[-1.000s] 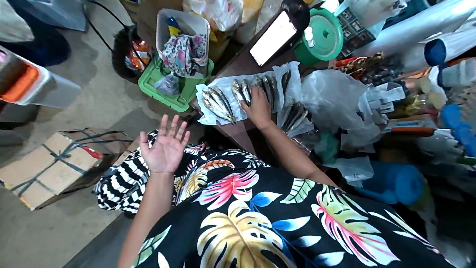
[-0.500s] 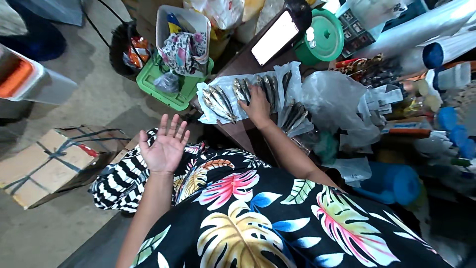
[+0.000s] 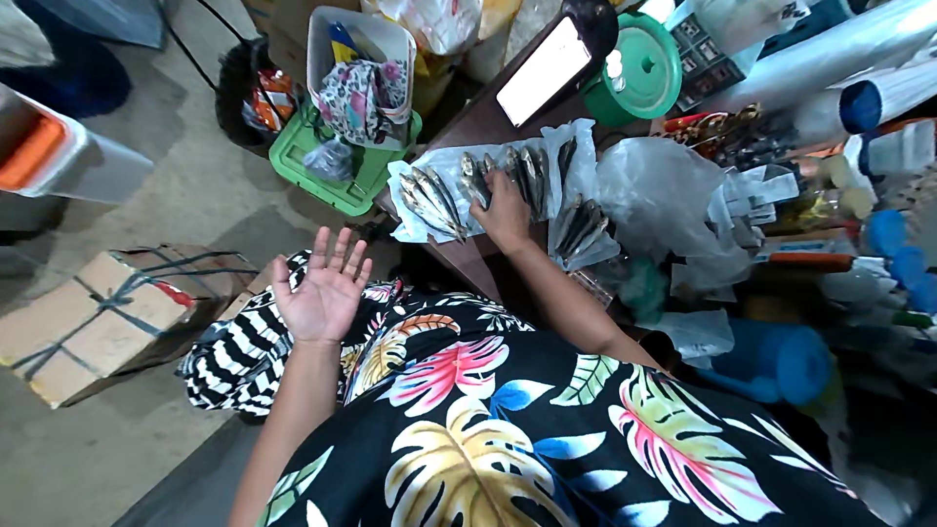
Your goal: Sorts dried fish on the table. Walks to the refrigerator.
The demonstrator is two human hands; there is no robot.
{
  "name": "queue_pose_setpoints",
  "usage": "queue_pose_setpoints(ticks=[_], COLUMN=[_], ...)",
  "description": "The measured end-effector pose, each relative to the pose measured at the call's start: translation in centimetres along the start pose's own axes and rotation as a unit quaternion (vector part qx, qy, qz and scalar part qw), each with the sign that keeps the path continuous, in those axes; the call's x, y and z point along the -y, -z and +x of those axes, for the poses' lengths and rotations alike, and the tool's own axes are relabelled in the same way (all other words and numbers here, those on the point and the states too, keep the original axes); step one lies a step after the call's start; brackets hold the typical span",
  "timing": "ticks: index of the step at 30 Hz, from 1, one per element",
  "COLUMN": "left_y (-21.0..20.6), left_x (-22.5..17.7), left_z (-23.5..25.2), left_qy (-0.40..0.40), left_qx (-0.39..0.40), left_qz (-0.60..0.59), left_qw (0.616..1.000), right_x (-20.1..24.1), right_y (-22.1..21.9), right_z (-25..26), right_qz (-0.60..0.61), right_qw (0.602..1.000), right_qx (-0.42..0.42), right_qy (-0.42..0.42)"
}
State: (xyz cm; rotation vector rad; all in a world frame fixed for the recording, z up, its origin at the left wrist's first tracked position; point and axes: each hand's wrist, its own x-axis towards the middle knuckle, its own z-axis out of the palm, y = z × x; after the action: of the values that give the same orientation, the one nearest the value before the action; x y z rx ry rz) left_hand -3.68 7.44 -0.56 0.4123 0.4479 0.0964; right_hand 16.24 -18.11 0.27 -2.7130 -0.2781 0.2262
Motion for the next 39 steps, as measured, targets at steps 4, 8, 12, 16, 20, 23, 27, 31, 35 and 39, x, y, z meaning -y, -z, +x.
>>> queue_pose_setpoints(ticks=[4, 8, 12, 16, 20, 23, 27, 31, 35, 39], left_y=[-0.1, -0.1, 0.0, -0.2, -0.5, -0.6, -0.4, 0.2, 0.4, 0.5], left_x=[-0.1, -0.1, 0.0, 0.0, -0.2, -0.3, -0.5, -0.6, -0.6, -0.6], left_z=[0.0, 0.1, 0.2, 0.3, 0.4, 0.3, 0.1, -0.2, -0.3, -0.5], left_qy=[0.004, 0.005, 0.009, 0.008, 0.009, 0.004, -0.003, -0.003, -0.006, -0.007], left_qx=[-0.007, -0.008, -0.002, 0.003, 0.002, 0.006, 0.006, 0.009, 0.003, 0.002], left_qz=[0.001, 0.01, 0.012, 0.008, 0.01, 0.025, 0.035, 0.023, 0.017, 0.023], left_qw=[1.0, 1.0, 1.0, 1.0, 1.0, 1.0, 0.999, 1.0, 1.0, 1.0], right_x=[-1.5, -3.6, -5.6, -5.4, -4.7, -4.3, -3.7, -3.5, -3.0, -1.3], right_y=[1.4, 3.3, 4.2, 4.5, 3.8, 3.4, 3.3, 2.9, 2.3, 2.2], right_z=[0.2, 0.7, 1.1, 0.8, 0.9, 1.2, 1.5, 1.9, 2.3, 2.3], right_qz=[0.115, 0.264, 0.385, 0.502, 0.504, 0.448, 0.458, 0.464, 0.356, 0.218], right_qw=[0.992, 0.959, 0.91, 0.846, 0.843, 0.877, 0.872, 0.87, 0.927, 0.973], right_qx=[0.004, -0.012, -0.016, 0.016, 0.046, 0.058, 0.073, 0.077, 0.034, 0.011], right_qy=[-0.047, -0.106, -0.152, -0.179, -0.179, -0.161, -0.159, -0.148, -0.115, -0.073])
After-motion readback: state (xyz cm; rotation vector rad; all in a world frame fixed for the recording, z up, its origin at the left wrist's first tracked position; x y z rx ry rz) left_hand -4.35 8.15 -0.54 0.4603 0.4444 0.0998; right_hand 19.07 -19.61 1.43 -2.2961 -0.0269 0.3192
